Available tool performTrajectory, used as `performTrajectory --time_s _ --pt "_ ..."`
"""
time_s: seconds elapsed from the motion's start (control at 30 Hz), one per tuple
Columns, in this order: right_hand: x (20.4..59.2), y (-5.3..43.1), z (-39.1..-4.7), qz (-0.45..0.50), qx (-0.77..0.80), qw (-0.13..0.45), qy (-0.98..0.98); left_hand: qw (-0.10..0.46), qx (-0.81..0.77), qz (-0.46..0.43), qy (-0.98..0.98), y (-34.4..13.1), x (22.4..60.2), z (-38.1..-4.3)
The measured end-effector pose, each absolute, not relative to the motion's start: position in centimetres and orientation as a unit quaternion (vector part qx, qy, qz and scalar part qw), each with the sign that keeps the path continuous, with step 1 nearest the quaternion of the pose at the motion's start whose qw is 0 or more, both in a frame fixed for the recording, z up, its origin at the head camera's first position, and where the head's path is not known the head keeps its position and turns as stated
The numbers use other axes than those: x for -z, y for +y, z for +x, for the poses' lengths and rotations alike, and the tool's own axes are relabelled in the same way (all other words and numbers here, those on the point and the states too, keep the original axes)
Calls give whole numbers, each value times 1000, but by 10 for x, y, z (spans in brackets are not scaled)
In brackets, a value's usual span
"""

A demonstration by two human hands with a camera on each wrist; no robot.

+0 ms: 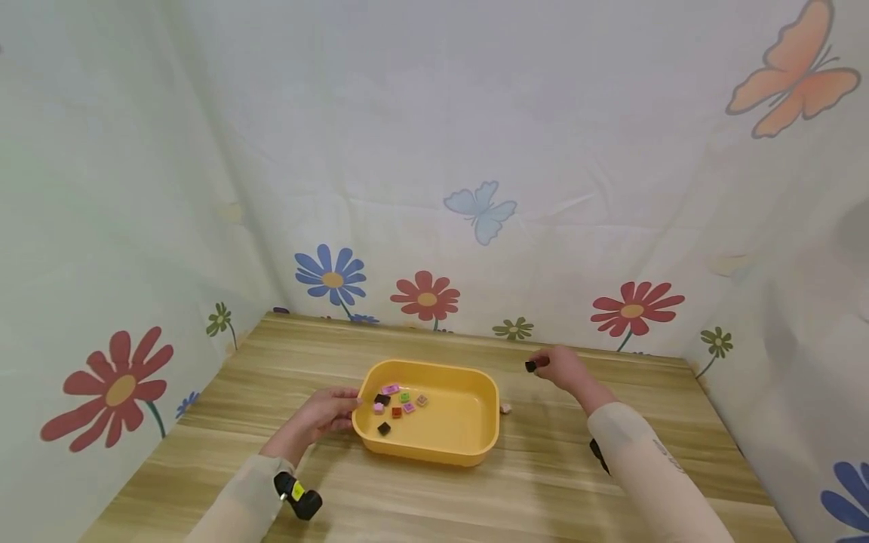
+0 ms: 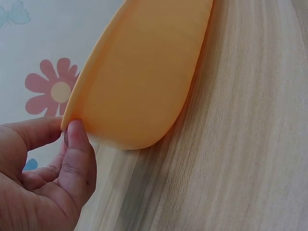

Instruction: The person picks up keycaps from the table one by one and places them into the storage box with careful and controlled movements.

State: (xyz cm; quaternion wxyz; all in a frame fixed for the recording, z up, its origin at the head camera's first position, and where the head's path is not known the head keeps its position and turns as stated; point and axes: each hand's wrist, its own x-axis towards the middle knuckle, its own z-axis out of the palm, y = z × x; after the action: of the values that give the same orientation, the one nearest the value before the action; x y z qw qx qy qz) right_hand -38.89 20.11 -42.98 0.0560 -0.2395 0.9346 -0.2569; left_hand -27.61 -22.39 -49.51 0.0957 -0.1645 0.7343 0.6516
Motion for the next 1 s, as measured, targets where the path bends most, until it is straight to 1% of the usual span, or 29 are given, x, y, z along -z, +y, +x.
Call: performTrajectory --time_s 0.5,0.77,1.0 --pt "397 196 -384 -253 234 41 938 97 -652 -154 736 -224 494 -273" --pt "378 185 -384 -256 238 58 935 97 -651 -158 736 -224 491 -274" --pt "370 167 -380 -277 218 64 934 98 -651 -156 737 -224 491 -274"
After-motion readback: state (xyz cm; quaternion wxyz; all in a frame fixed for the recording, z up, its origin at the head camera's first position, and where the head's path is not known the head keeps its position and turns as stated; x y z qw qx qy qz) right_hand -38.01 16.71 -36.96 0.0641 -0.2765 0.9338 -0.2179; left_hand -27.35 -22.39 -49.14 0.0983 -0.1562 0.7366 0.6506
